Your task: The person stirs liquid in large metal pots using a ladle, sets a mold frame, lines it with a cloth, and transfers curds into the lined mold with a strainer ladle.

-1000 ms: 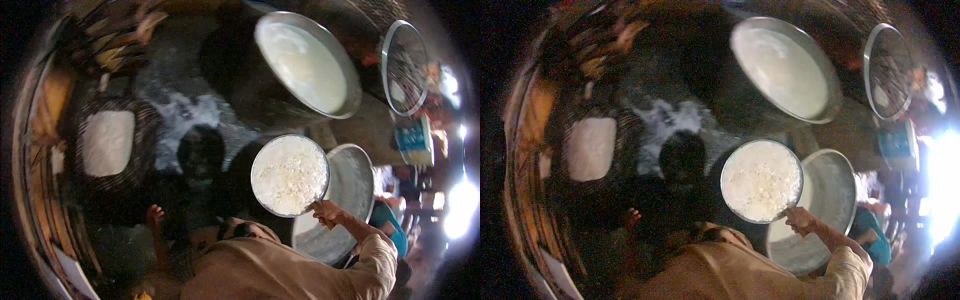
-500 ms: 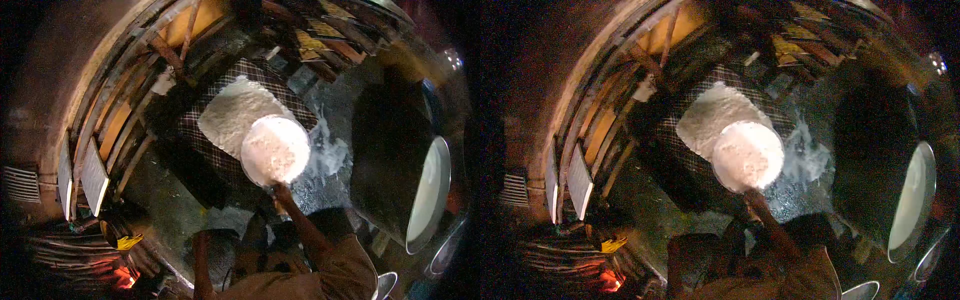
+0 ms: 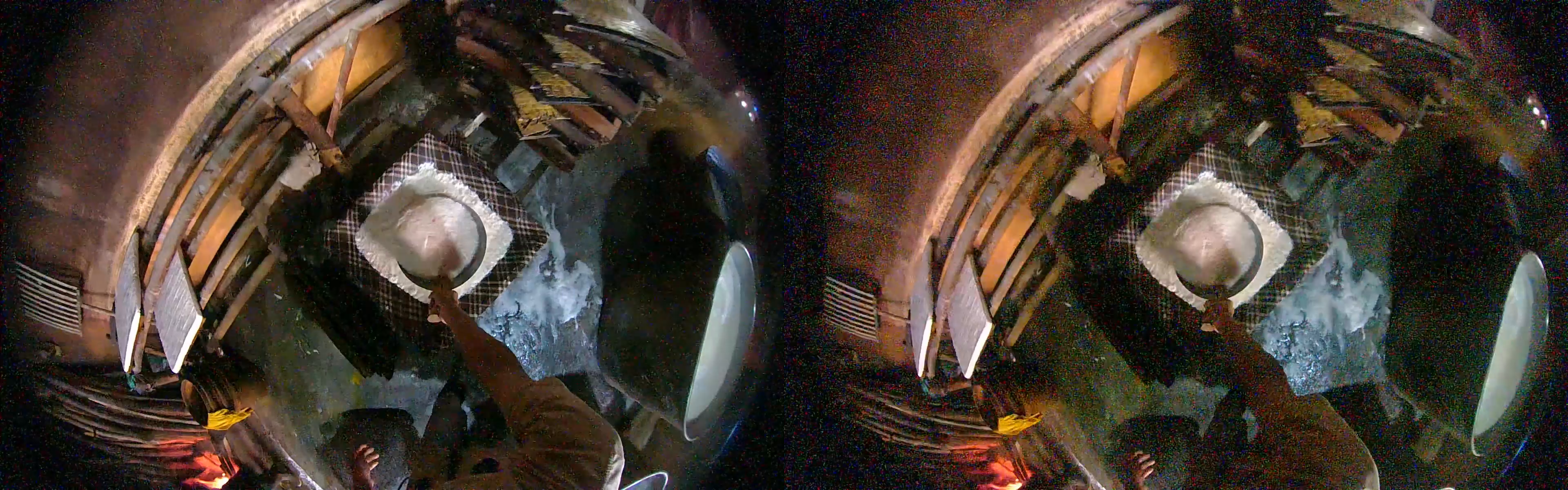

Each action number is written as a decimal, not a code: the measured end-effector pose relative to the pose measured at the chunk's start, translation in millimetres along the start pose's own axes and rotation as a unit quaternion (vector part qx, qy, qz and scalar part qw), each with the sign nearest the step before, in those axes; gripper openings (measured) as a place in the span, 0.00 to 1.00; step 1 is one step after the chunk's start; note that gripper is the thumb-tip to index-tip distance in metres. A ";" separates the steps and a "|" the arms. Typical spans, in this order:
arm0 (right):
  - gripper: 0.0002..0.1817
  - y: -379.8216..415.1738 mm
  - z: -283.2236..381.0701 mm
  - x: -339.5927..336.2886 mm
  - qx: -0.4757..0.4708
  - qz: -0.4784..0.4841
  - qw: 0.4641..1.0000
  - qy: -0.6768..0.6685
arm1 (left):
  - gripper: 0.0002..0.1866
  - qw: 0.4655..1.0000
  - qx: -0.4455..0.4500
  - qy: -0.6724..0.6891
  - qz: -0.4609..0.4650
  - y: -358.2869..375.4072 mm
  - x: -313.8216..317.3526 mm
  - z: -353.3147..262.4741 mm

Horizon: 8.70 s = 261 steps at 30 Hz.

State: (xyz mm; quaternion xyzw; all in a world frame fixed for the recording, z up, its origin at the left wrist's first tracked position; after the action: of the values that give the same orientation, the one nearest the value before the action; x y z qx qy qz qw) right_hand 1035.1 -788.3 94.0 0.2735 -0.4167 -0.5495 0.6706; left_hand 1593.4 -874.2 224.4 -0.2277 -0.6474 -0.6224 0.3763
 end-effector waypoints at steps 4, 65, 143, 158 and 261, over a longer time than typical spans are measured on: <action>0.17 -10.7 17.2 -56.8 0.038 -0.260 0.952 0.159 | 0.23 0.907 0.120 -0.378 -0.142 -22.3 11.3 -36.5; 0.06 713.5 -627.4 -789.1 -0.125 -0.400 0.756 -0.502 | 0.33 0.204 0.019 -0.885 0.417 45.0 43.9 768.8; 0.13 838.6 -645.5 -708.1 0.106 -0.698 0.614 -0.352 | 0.34 0.257 -0.264 -0.858 0.358 34.4 84.7 841.8; 0.21 545.5 -744.5 -733.8 0.191 -0.362 0.485 -0.773 | 0.38 0.264 -0.022 -0.905 0.332 58.3 106.3 828.0; 0.20 817.8 -753.2 -813.8 0.419 -0.543 0.727 -0.037 | 0.34 0.235 -0.070 -0.902 0.356 51.2 144.4 857.1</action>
State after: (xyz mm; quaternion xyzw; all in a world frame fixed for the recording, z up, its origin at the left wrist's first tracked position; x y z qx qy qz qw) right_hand 2058.8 129.9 179.4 0.6855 -0.4098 -0.5990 0.0588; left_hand 1369.3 -55.4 417.8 -0.8715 -0.3666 0.1477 -0.2904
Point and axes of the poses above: each hand's wrist, its own y-axis away from the middle knuckle, its own x-axis out of the palm, z = x × y, the point moved 9 cm from there along -y, towards the middle knuckle, and after that the axes turned 8 degrees about x, right-handed, at the moved point
